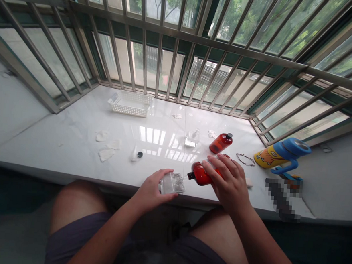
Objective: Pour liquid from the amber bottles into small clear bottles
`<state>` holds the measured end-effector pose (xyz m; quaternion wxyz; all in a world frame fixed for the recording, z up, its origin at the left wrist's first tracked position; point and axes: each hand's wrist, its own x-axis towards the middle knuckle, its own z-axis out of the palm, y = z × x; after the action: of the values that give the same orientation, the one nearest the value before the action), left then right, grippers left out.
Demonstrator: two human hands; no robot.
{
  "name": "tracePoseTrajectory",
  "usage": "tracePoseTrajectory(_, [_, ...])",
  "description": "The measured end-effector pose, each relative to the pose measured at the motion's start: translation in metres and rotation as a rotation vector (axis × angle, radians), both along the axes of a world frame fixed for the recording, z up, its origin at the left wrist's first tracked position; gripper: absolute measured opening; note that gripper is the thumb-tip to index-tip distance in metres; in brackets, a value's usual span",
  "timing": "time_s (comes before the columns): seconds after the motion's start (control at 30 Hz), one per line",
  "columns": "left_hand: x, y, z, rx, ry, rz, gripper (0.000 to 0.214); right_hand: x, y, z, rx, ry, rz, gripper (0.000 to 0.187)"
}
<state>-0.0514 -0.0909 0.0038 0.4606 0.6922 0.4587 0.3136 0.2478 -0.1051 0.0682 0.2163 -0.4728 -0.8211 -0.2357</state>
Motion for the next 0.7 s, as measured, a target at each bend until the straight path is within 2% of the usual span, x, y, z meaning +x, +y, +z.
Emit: tracePoseTrajectory(0.7, [-0.0009, 0.0001, -0.0019, -0.003, 0.009, -0.011, 0.071, -0.0022, 0.0017, 0.0039, 0.027, -0.043, 0.019, 0.050])
